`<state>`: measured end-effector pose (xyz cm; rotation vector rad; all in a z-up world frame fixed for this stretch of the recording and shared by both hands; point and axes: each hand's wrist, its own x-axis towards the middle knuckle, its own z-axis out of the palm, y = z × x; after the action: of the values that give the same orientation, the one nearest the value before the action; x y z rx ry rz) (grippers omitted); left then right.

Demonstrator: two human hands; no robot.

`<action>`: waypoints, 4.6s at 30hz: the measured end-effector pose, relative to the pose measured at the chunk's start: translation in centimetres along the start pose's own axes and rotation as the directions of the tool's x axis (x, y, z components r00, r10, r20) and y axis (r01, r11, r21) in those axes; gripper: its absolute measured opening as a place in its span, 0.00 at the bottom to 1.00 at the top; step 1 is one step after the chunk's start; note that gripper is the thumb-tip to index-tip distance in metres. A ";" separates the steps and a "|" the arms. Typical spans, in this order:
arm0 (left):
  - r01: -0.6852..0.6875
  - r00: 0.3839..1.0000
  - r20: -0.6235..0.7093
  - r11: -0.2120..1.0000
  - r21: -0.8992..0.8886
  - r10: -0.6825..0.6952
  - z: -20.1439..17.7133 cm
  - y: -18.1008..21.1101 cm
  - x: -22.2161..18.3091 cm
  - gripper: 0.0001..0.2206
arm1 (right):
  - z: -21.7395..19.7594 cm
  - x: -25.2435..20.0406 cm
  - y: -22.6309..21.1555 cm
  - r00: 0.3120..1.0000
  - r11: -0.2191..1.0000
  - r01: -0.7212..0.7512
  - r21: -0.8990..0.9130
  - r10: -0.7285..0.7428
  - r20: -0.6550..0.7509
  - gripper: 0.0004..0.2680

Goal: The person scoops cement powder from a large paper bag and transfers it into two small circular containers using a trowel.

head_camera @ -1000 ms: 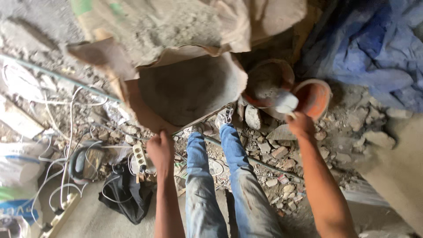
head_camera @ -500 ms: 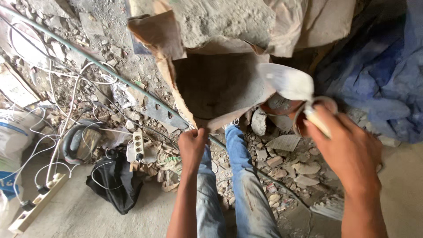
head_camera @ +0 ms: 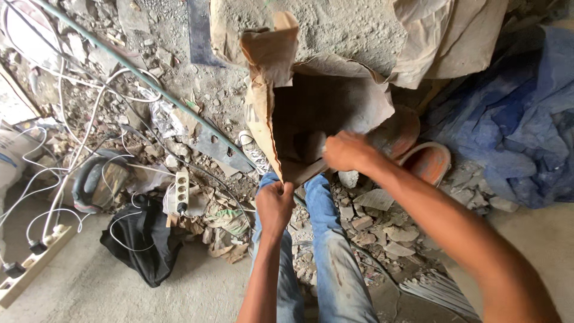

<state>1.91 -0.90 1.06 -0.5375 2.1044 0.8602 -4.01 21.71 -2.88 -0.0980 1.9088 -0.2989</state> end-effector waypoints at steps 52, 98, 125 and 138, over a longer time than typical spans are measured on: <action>0.426 0.904 0.282 0.614 -0.664 -0.322 11.9 0.6 -1.9 0.20 | 4.7 4.7 7.1 0.908 0.623 -0.386 0.680 0.128 0.398 0.20; -0.017 0.917 -0.398 0.991 -0.132 -0.037 -0.5 4.9 2.9 0.24 | 2.5 -3.4 4.7 0.958 0.895 -0.184 0.407 0.255 -0.128 0.14; -0.362 0.917 -0.258 0.906 -0.219 0.303 -5.3 4.2 3.6 0.15 | 6.5 9.2 3.7 0.950 0.987 -0.123 0.104 0.147 -0.274 0.12; -0.280 0.928 -0.294 0.948 -0.148 0.228 -5.0 4.2 3.4 0.13 | 3.0 2.6 5.0 0.833 0.969 0.114 0.218 0.027 -0.553 0.14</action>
<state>-5.29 -1.98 2.38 -0.5095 2.3971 1.2011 -1.69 25.55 -7.49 0.1257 2.4300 -0.6471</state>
